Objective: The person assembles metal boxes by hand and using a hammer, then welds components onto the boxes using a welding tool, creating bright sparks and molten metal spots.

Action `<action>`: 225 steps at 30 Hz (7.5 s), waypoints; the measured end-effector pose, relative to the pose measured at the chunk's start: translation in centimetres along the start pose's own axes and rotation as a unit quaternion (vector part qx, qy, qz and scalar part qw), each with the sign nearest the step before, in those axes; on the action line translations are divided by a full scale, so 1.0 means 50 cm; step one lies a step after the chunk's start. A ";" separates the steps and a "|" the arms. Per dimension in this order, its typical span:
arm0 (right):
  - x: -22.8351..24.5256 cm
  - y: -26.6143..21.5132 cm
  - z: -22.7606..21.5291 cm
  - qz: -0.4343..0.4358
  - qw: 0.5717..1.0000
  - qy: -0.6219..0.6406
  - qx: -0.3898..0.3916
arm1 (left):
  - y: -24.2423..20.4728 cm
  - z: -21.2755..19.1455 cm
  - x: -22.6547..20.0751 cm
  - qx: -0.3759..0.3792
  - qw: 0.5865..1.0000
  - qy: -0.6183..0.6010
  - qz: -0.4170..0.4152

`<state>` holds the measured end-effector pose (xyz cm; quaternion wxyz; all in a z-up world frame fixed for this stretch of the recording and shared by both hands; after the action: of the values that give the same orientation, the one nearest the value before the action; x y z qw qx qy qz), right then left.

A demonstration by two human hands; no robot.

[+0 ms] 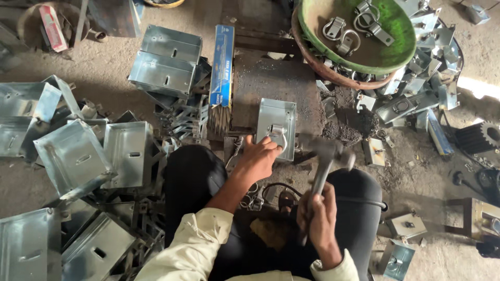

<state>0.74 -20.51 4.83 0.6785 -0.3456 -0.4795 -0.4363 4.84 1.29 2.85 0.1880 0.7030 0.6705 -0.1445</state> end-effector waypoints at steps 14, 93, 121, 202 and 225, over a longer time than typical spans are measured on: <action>0.062 0.057 -0.002 -0.156 0.923 -0.351 -0.018 | 0.014 0.010 -0.010 -0.088 0.995 0.008 0.038; 0.010 0.547 -0.003 0.174 0.983 -0.040 0.047 | 0.298 -0.152 0.229 -0.212 0.946 -0.205 -0.138; -0.195 -0.092 -0.705 0.256 0.881 -0.197 -0.345 | 0.137 0.055 0.204 -0.269 0.507 -0.796 -0.194; -0.074 0.294 0.140 -0.028 0.991 -0.130 -0.027 | 0.233 -0.088 0.165 -0.436 0.896 -0.075 0.038; -0.102 0.300 0.120 -0.063 0.993 -0.099 -0.002 | 0.232 -0.063 0.186 -0.415 0.908 -0.056 -0.027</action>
<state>11.72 -8.17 1.03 0.5983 -0.3573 -0.5644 -0.4425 16.82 10.64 2.23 0.4964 0.5340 0.6767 0.1026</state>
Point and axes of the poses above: each hand's wrist, its own y-axis towards the middle knuckle, its own z-axis out of the palm, x = y × z, the point moved 4 cm from there along y, towards the middle knuckle, and after that the axes turned 2 degrees about -x, right-handed, at the moved point
